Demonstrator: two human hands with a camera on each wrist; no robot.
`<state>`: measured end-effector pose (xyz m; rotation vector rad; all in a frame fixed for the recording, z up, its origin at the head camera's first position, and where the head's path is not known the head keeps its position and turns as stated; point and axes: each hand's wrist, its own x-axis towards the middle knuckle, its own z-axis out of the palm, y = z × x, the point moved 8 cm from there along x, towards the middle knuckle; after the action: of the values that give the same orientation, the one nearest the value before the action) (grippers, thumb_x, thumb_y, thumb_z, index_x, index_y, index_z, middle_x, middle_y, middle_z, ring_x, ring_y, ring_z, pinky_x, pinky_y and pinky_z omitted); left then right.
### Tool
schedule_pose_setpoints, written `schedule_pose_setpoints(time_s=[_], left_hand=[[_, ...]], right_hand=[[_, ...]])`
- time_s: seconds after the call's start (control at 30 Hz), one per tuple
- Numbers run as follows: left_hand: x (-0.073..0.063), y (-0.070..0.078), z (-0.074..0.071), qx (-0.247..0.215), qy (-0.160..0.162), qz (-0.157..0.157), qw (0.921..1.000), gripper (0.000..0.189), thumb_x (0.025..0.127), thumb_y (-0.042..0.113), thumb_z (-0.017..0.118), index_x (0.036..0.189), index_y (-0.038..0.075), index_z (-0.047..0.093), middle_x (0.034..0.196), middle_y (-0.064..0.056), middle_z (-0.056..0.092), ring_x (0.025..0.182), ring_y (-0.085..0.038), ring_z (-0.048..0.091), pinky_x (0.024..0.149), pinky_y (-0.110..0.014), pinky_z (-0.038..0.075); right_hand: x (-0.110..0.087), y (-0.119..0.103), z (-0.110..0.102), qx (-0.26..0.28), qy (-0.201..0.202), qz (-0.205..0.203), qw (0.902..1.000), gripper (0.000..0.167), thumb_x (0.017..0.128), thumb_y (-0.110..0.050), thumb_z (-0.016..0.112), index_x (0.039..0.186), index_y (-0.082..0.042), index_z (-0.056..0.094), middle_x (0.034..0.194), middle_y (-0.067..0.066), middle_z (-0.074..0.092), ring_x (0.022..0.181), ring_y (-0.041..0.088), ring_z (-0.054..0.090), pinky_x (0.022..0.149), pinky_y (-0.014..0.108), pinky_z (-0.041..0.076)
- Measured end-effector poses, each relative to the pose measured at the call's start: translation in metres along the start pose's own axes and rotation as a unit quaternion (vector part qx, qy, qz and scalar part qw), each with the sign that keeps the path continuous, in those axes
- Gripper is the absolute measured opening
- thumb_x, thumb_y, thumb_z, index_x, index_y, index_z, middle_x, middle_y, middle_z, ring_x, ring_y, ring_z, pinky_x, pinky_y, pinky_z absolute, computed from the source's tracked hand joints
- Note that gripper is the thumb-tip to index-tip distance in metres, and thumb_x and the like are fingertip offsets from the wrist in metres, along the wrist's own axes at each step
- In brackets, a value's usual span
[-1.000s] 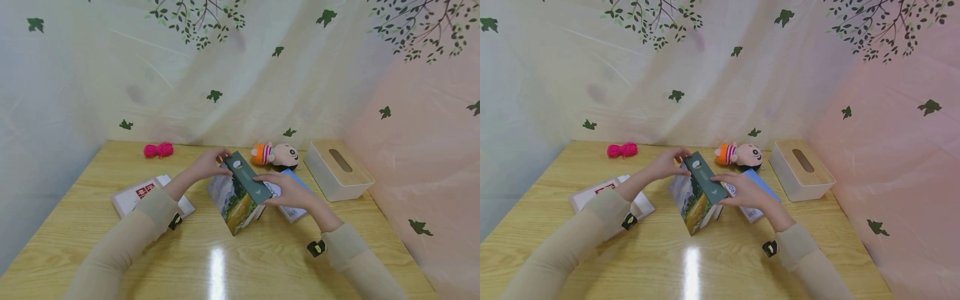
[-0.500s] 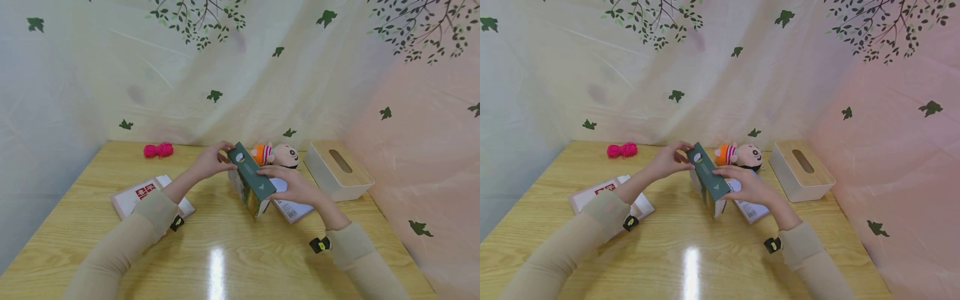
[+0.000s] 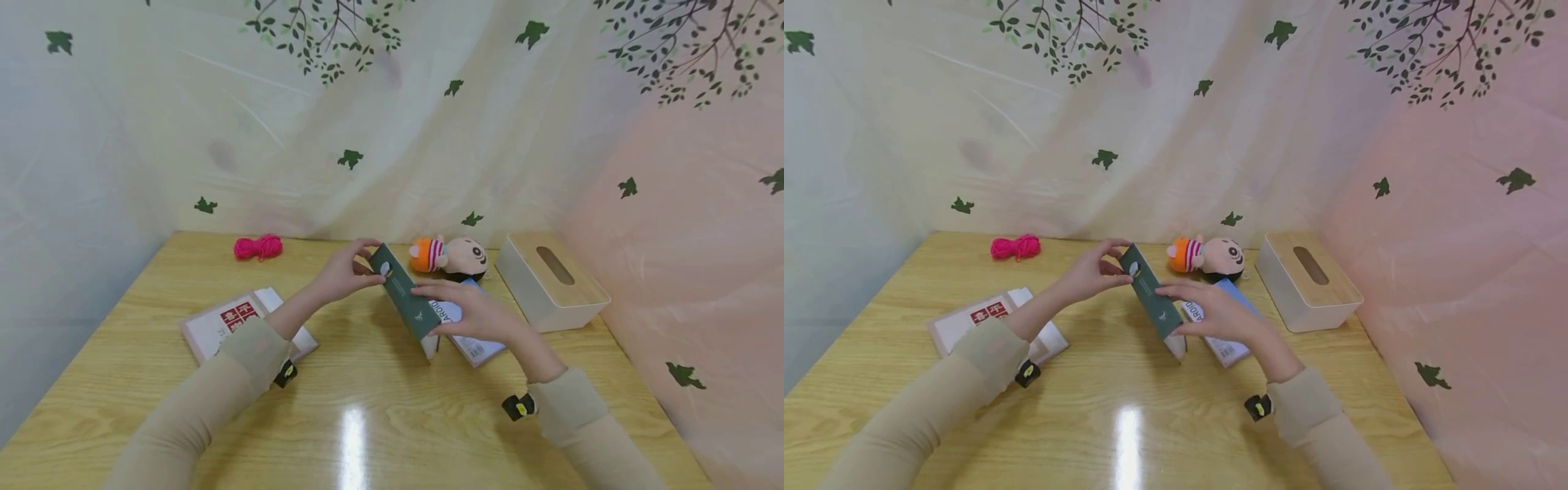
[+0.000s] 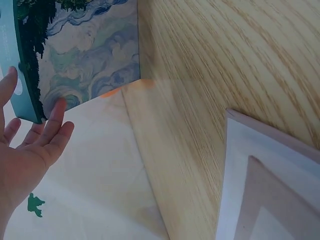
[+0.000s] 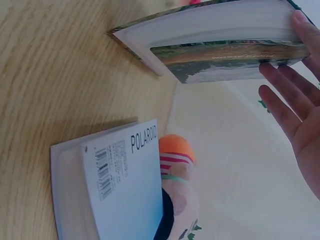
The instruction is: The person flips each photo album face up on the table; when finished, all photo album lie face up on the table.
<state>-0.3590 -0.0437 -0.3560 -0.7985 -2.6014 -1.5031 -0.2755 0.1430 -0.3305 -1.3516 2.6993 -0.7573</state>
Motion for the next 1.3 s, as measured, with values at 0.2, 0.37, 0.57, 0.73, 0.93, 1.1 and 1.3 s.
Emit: schedule_pose_setpoints(time_s=[0.2, 0.37, 0.57, 0.73, 0.93, 1.1, 1.3], left_hand=[[-0.002, -0.003, 0.0, 0.014, -0.009, -0.008, 0.9998, 0.068, 0.08, 0.019, 0.077, 0.138, 0.014, 0.041, 0.108, -0.017, 0.057, 0.087, -0.029, 0.068, 0.075, -0.035, 0.057], [-0.005, -0.008, -0.003, 0.034, -0.003, -0.032, 0.9989, 0.064, 0.082, 0.026, 0.075, 0.137, 0.014, 0.043, 0.108, -0.014, 0.057, 0.088, -0.027, 0.068, 0.073, -0.035, 0.057], [-0.009, -0.013, -0.005, 0.038, 0.007, -0.039, 0.9985, 0.059, 0.082, 0.03, 0.074, 0.132, 0.013, 0.048, 0.103, -0.012, 0.058, 0.084, -0.024, 0.067, 0.07, -0.033, 0.056], [-0.012, -0.017, -0.007, 0.026, 0.009, -0.043, 0.9987, 0.058, 0.081, 0.029, 0.076, 0.13, 0.012, 0.049, 0.102, -0.013, 0.058, 0.083, -0.023, 0.065, 0.069, -0.031, 0.055], [-0.018, -0.022, -0.009, 0.022, 0.004, -0.047, 0.9986, 0.059, 0.081, 0.028, 0.076, 0.13, 0.011, 0.049, 0.104, -0.013, 0.057, 0.086, -0.025, 0.065, 0.071, -0.033, 0.055], [-0.022, -0.027, -0.011, 0.024, -0.004, -0.046, 0.9987, 0.057, 0.081, 0.027, 0.076, 0.129, 0.012, 0.048, 0.103, -0.013, 0.057, 0.088, -0.026, 0.064, 0.074, -0.034, 0.055], [-0.027, -0.035, -0.012, 0.027, -0.018, -0.049, 0.9983, 0.058, 0.081, 0.028, 0.075, 0.129, 0.013, 0.047, 0.104, -0.013, 0.057, 0.09, -0.024, 0.064, 0.078, -0.036, 0.055]], right_hand=[[0.002, -0.002, 0.008, 0.063, 0.017, -0.023, 0.9976, 0.065, 0.08, -0.025, 0.076, 0.138, -0.016, 0.048, 0.14, 0.005, 0.049, 0.113, 0.019, 0.058, 0.084, 0.033, 0.054], [0.005, -0.002, 0.016, 0.097, 0.006, -0.021, 0.9951, 0.067, 0.081, -0.026, 0.076, 0.14, -0.016, 0.046, 0.14, 0.003, 0.049, 0.115, 0.019, 0.057, 0.074, 0.032, 0.057], [0.007, -0.001, 0.023, 0.117, -0.003, -0.01, 0.9931, 0.07, 0.082, -0.027, 0.075, 0.143, -0.018, 0.041, 0.14, 0.002, 0.048, 0.113, 0.019, 0.057, 0.072, 0.034, 0.057], [0.004, 0.005, 0.03, 0.136, -0.013, 0.014, 0.9905, 0.073, 0.083, -0.029, 0.073, 0.145, -0.019, 0.036, 0.142, 0.002, 0.046, 0.114, 0.024, 0.057, 0.077, 0.041, 0.056], [0.001, 0.015, 0.045, 0.101, -0.034, 0.019, 0.9941, 0.071, 0.085, -0.029, 0.071, 0.145, -0.02, 0.035, 0.139, 0.003, 0.049, 0.114, 0.025, 0.057, 0.087, 0.039, 0.052], [-0.001, 0.024, 0.058, 0.09, -0.051, 0.009, 0.9946, 0.072, 0.083, -0.024, 0.073, 0.144, -0.02, 0.036, 0.14, 0.004, 0.048, 0.117, 0.021, 0.055, 0.095, 0.04, 0.048], [-0.002, 0.035, 0.069, 0.088, -0.065, 0.025, 0.9937, 0.073, 0.081, -0.022, 0.076, 0.143, -0.021, 0.037, 0.143, 0.0, 0.046, 0.118, 0.019, 0.054, 0.098, 0.043, 0.046]])
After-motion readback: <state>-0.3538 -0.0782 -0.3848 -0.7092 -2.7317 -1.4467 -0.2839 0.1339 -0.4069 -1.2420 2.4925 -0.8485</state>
